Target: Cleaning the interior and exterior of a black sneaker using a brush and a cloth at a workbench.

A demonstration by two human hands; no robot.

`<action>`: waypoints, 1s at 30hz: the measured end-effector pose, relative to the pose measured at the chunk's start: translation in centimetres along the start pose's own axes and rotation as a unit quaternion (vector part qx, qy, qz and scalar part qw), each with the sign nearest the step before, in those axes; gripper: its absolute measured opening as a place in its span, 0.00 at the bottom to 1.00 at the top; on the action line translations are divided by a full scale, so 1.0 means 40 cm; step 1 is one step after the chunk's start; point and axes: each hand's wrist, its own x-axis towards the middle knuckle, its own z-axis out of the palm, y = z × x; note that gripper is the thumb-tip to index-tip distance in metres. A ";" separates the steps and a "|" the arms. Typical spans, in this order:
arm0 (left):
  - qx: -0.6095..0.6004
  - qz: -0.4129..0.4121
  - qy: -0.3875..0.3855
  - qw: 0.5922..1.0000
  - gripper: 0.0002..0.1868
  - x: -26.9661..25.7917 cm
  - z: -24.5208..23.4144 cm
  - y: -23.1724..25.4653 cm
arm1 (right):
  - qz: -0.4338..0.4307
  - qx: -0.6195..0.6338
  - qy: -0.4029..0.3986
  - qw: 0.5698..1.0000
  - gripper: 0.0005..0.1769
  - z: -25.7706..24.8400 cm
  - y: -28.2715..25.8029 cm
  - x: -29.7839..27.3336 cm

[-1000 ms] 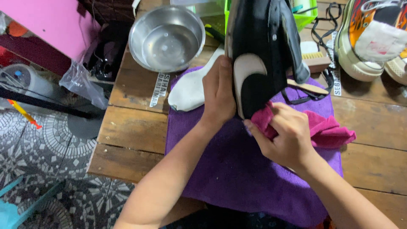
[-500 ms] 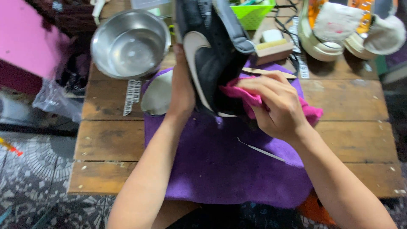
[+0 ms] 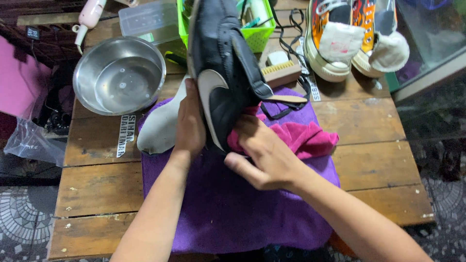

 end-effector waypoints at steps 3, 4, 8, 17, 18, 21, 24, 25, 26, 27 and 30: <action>-0.041 0.028 0.033 0.998 0.53 -0.024 -0.011 0.060 | -0.044 -0.078 -0.045 0.995 0.23 0.024 0.013 0.010; -0.041 0.027 0.039 0.998 0.53 -0.015 -0.009 0.054 | -0.048 -0.075 -0.048 0.995 0.23 0.031 0.031 0.004; -0.100 0.008 0.030 0.995 0.53 -0.003 -0.007 0.071 | -0.062 -0.122 -0.007 0.990 0.20 0.045 0.077 -0.007; -0.079 -0.037 0.026 0.996 0.61 0.004 -0.022 0.077 | -0.042 -0.127 0.062 0.989 0.26 0.007 0.053 0.000; -0.072 -0.042 0.023 0.996 0.62 0.001 -0.023 0.080 | -0.017 -0.094 0.074 0.993 0.26 0.016 0.051 -0.007; -0.104 0.037 0.049 0.993 0.56 0.007 -0.025 0.039 | 0.003 -0.095 0.065 0.993 0.19 0.033 0.066 -0.026; -0.005 0.146 0.060 0.988 0.48 0.093 -0.023 -0.185 | 0.010 -0.055 0.058 0.997 0.07 0.046 0.028 -0.022; -0.002 0.141 0.061 0.988 0.48 0.117 -0.019 -0.256 | 0.012 -0.049 0.058 0.997 0.07 0.058 0.022 -0.030; 0.073 0.229 0.060 0.969 0.43 0.156 -0.014 -0.317 | 0.008 -0.030 0.054 0.998 0.07 0.064 0.022 -0.030; 0.146 0.314 0.057 0.936 0.38 0.196 -0.009 -0.375 | 0.004 -0.011 0.050 0.999 0.07 0.068 0.021 -0.030; -0.028 0.149 0.020 0.988 0.38 0.108 -0.015 -0.231 | 0.025 -0.056 -0.041 0.997 0.16 0.045 -0.003 -0.020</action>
